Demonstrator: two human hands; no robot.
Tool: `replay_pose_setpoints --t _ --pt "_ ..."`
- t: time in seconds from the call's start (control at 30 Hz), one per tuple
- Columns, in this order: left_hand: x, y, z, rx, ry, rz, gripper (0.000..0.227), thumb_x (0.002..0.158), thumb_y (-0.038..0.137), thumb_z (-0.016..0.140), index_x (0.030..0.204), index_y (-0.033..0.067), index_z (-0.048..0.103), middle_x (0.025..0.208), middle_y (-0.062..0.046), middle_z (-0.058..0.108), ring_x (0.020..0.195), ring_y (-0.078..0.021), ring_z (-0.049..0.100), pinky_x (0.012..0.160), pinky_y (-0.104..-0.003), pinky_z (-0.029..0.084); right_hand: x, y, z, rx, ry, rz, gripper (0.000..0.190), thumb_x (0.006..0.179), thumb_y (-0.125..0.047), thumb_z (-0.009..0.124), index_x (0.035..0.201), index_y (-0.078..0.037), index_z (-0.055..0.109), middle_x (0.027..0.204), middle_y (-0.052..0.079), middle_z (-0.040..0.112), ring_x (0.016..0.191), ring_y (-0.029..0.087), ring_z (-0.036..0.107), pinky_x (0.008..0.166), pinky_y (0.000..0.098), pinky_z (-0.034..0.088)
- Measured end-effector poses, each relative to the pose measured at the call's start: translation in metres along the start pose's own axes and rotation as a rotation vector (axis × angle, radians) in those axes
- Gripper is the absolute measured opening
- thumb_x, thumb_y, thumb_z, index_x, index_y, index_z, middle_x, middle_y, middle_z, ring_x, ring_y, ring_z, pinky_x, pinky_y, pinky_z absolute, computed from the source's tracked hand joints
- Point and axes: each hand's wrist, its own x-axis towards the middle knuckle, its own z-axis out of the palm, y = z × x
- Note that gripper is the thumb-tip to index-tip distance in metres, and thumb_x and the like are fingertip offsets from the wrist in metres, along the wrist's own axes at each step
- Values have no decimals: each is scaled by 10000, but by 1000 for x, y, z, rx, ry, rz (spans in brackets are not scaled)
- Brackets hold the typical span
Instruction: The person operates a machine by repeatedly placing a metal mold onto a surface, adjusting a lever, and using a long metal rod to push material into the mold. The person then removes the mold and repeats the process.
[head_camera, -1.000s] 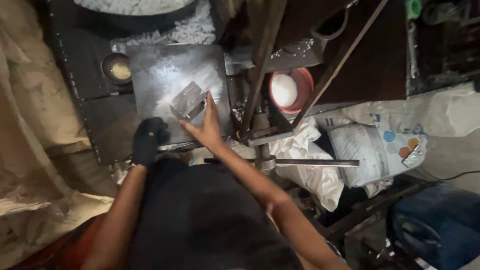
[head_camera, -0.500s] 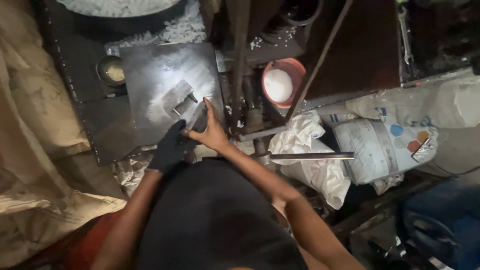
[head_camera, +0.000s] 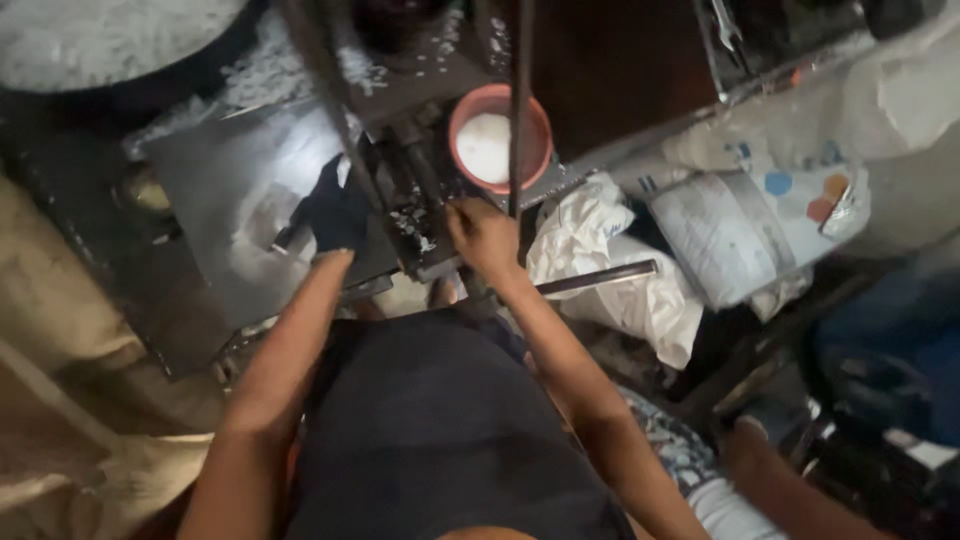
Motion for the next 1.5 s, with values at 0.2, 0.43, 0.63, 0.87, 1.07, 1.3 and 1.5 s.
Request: replay_pose_setpoints --t 0.2,0.43,0.63,0.87,1.07,1.3,1.5 --pt "49 -19 19 17 -255 75 320 1010 247 618 1222 18 689 1157 -241 721 1096 -453 646 888 -509 508 -6 11 8 -37 5 -78 157 924 -241 718 992 -102 747 954 108 746 806 322 725 681 407 575" --pt "92 -33 4 253 -589 277 310 1052 269 546 1168 20 688 1159 -260 698 1106 -464 641 941 -514 501 -8 9 8 -40 19 -85 133 906 -225 726 976 -114 751 919 94 748 778 309 720 655 404 566" --pt "94 -48 -88 17 -771 -171 371 1047 346 650 1240 29 634 1167 -253 705 1068 -398 667 891 -503 511 -3 11 10 -65 35 -114 134 907 -169 732 1026 -110 745 912 96 734 778 311 722 670 405 565" --pt "-15 -36 -155 -311 -490 -184 1096 625 226 868 1531 17 287 1365 -211 497 1206 -329 539 972 -442 489 -6 14 13 -127 156 -90 230 954 -73 666 1177 -112 710 1141 121 703 1020 334 699 828 422 572" --pt "-34 -45 -136 -120 -281 31 1027 597 306 975 1411 2 427 1307 -165 529 1229 -295 554 1063 -420 474 -7 11 20 -118 225 58 177 970 -145 705 1140 -96 702 936 139 715 788 321 710 674 402 553" --pt "-17 -87 -99 -1225 -424 -976 357 1034 298 646 1301 61 652 1139 -70 685 982 -215 670 866 -359 568 -9 2 18 -87 212 91 122 980 -200 719 1033 -91 728 788 140 694 668 310 693 596 399 523" --pt "-2 -26 -134 -1084 -511 -896 431 919 327 641 1293 115 672 1163 -51 706 1022 -215 679 877 -362 571 -8 3 18 -106 255 -30 156 974 -231 711 973 -78 740 851 125 713 736 314 706 639 395 539"
